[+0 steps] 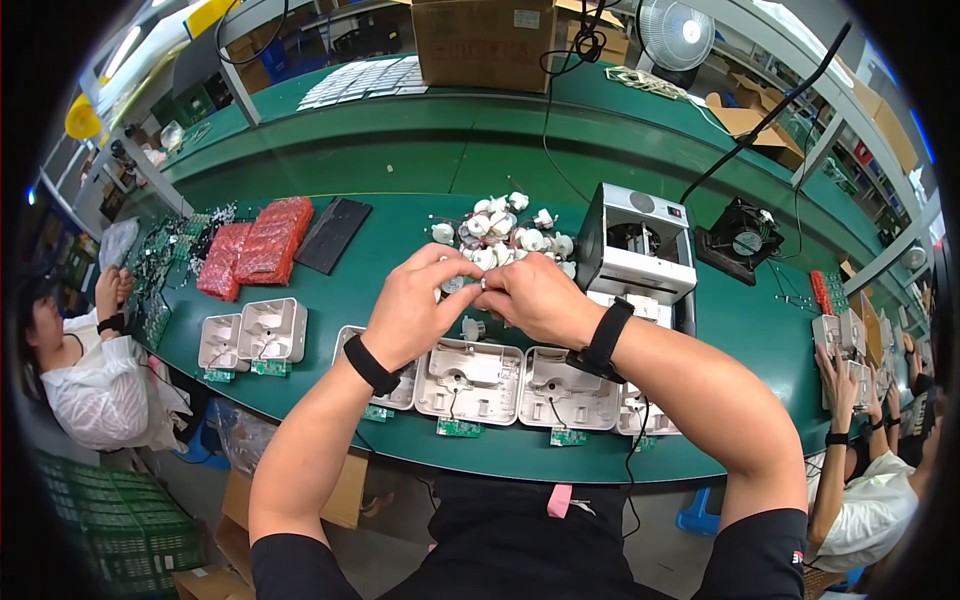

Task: Assembling small electronic parts using an electric screwdriver and organizing them into trays.

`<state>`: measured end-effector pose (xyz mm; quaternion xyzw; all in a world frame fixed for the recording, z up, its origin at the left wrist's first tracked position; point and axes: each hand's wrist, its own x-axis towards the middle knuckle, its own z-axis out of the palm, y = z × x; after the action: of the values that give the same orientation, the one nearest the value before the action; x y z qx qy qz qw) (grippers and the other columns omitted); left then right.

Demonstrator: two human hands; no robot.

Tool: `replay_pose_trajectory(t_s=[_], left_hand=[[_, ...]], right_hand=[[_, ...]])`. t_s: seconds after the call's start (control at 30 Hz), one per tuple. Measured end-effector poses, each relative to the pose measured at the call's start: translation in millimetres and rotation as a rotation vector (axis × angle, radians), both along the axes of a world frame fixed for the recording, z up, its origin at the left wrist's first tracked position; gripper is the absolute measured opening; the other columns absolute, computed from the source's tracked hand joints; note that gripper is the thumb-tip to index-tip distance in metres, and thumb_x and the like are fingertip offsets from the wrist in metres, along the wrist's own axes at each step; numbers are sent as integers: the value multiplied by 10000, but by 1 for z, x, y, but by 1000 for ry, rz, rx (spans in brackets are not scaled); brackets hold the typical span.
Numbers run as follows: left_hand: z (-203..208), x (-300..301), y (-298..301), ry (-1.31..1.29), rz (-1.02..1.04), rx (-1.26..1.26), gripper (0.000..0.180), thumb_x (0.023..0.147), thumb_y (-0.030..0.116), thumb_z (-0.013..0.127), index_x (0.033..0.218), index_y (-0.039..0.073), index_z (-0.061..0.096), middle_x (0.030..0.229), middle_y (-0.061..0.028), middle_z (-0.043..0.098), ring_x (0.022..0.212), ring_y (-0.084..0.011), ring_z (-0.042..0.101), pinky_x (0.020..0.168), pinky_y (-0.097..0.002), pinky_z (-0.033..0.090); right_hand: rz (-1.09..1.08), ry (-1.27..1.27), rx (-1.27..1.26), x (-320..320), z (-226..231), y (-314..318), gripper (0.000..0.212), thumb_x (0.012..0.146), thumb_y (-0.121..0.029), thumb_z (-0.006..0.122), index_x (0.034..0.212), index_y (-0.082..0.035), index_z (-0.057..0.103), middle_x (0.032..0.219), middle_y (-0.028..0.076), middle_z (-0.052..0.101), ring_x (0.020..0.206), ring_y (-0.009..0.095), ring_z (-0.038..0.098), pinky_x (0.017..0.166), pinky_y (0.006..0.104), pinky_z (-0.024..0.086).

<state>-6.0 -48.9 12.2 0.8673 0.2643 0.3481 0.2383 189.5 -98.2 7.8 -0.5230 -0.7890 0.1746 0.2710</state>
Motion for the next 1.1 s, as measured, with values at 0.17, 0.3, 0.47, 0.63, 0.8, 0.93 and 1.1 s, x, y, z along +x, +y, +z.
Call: replay_pose_trajectory(t_s=[0.17, 0.3, 0.47, 0.63, 0.8, 0.93, 1.1], left_hand=[[-1, -1, 0, 27, 25, 28, 161, 821, 72, 713, 969, 10, 697, 981, -140, 664, 908, -311, 661, 807, -371, 528], [-2, -1, 1, 39, 50, 31, 149, 827, 73, 707, 960, 8, 696, 981, -140, 666, 906, -312, 660, 804, -371, 526], [-5, -4, 5, 25, 84, 19, 135, 836, 76, 700, 952, 7, 691, 978, -140, 667, 896, -314, 656, 795, -369, 522], [-4, -4, -1, 24, 109, 19, 131, 841, 76, 698, 953, 9, 685, 967, -140, 664, 890, -316, 654, 787, -371, 519], [-4, -3, -4, 6, 106, 32, 131, 843, 77, 700, 950, 5, 679, 955, -140, 662, 880, -319, 652, 776, -377, 515], [-5, -3, -4, 19, 114, 30, 137, 844, 80, 700, 957, 6, 679, 953, -138, 662, 871, -315, 650, 768, -371, 513], [3, -7, -4, 59, 130, -26, 144, 858, 84, 690, 984, 14, 685, 971, -118, 664, 828, -247, 637, 728, -334, 501]], right_hand=[[18, 68, -111, -1, 3, 4, 205, 928, -151, 620, 842, 20, 695, 693, 141, 690, 603, 250, 692, 613, 367, 543], [39, 60, -156, -1, 6, 4, 202, 929, -140, 606, 855, 24, 696, 711, 123, 699, 618, 210, 699, 630, 338, 549], [-97, 264, -197, -7, 9, 4, 186, 872, -151, 628, 798, -5, 716, 631, 122, 672, 622, 262, 684, 644, 365, 544], [-127, 334, -277, -6, 10, 6, 204, 909, -174, 629, 876, 7, 718, 683, 88, 687, 611, 164, 679, 622, 300, 545], [-286, 592, -512, -4, 14, 15, 224, 922, -204, 664, 919, 17, 701, 677, 57, 665, 619, 113, 656, 588, 284, 528], [-182, 309, -207, -4, 17, 11, 191, 877, -184, 665, 862, 5, 690, 736, 145, 693, 663, 284, 687, 652, 385, 542], [-206, -106, 111, -4, -2, 11, 136, 896, -122, 647, 928, 9, 658, 751, 145, 689, 682, 287, 682, 616, 403, 522]])
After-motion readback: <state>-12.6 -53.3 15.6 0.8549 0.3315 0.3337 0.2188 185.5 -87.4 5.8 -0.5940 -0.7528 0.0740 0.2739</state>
